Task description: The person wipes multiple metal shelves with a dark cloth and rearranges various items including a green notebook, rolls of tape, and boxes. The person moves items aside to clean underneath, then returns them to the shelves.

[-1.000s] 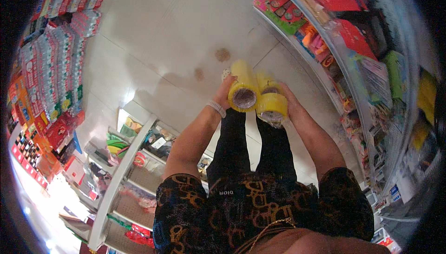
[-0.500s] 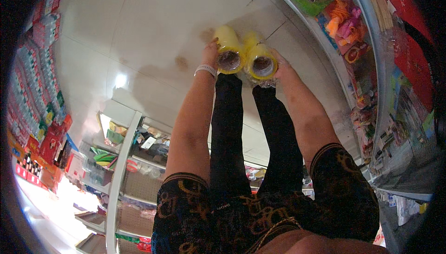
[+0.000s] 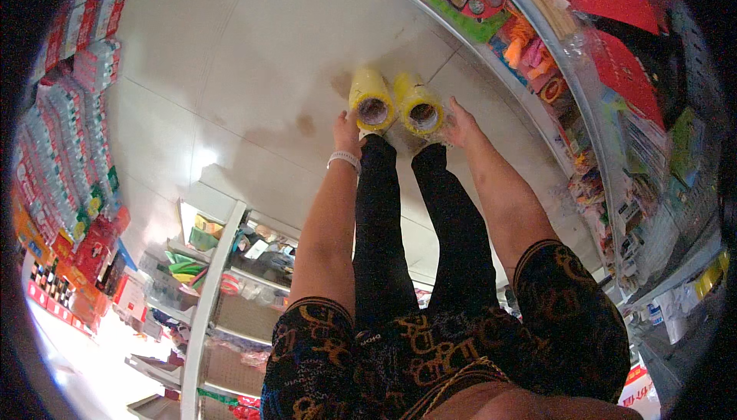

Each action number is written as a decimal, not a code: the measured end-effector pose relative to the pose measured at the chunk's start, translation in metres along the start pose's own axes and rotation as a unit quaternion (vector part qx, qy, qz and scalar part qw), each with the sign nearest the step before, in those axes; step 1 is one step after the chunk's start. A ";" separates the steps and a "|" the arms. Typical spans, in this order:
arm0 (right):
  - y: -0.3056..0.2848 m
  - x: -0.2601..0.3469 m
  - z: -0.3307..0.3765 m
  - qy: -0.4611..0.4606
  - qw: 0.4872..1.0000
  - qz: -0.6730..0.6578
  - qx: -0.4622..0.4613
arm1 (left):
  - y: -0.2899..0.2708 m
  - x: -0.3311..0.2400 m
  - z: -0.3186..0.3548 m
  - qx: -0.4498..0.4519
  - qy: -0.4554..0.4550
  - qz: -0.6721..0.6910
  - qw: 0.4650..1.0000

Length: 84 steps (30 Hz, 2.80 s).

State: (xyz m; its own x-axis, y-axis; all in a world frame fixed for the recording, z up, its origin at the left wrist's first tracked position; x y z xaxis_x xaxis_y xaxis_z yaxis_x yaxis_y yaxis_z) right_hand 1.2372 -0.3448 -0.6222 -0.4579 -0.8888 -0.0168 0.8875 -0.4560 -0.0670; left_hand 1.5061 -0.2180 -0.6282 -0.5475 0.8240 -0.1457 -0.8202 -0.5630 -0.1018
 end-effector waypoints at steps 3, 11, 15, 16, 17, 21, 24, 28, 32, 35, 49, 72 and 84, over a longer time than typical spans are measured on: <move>0.000 0.012 0.031 -0.045 0.995 0.081 -0.043 | -0.001 -0.004 0.034 0.001 0.031 -0.034 0.999; -0.024 0.005 0.126 -0.061 0.983 -0.069 0.157 | 0.005 0.034 0.149 0.155 0.062 0.002 0.986; 0.005 0.007 0.272 -0.101 0.967 0.025 0.231 | 0.013 -0.004 0.260 0.149 0.222 -0.130 0.955; 0.015 0.008 0.340 -0.155 0.939 0.101 0.290 | 0.010 -0.015 0.275 0.176 0.186 -0.110 0.960; 0.012 0.005 0.367 -0.180 0.940 0.098 0.271 | 0.017 -0.049 0.314 0.170 0.266 -0.156 0.936; 0.002 0.015 0.546 -0.305 0.827 0.274 0.385 | 0.034 -0.198 0.451 0.134 0.545 -0.165 0.811; -0.032 0.041 0.705 -0.443 0.732 0.306 0.417 | 0.040 -0.292 0.589 0.085 0.703 -0.105 0.698; -0.140 0.096 0.905 -0.670 0.637 0.240 0.295 | 0.057 -0.352 0.773 -0.028 0.861 -0.089 0.501; -0.251 0.163 1.016 -0.886 0.433 0.162 -0.041 | 0.089 -0.381 0.887 -0.116 0.934 -0.054 0.333; -0.321 0.212 1.055 -0.868 0.331 0.217 -0.299 | 0.115 -0.407 0.936 -0.203 0.942 -0.060 0.260; -0.369 0.414 1.040 -0.838 0.437 0.292 -0.149 | 0.215 -0.448 0.910 -0.204 0.933 -0.030 0.296; -0.145 0.473 1.176 -0.686 0.160 -0.123 0.699 | 0.202 -0.452 0.909 -0.168 0.920 -0.056 0.349; -0.118 0.500 1.136 -0.684 0.412 -0.284 0.531 | 0.196 -0.458 0.903 -0.183 0.924 -0.061 0.331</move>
State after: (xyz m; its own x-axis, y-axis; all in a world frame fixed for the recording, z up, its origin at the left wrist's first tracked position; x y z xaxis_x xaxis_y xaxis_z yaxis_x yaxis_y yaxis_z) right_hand 0.9622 -0.7870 0.5103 -0.7946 0.5116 0.3268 0.5121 0.2758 0.8134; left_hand 1.4459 -0.6480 0.3068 0.7990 -0.4136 -0.4365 -0.5577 -0.7812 -0.2806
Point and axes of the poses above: each hand's wrist, its own z-axis away from the middle knuckle, its own y-axis out of the palm, x = y × z, the point moved 7 cm from there along -z, towards the middle knuckle, and after that the axes turned 15 degrees about -z, right-handed, at the moved point
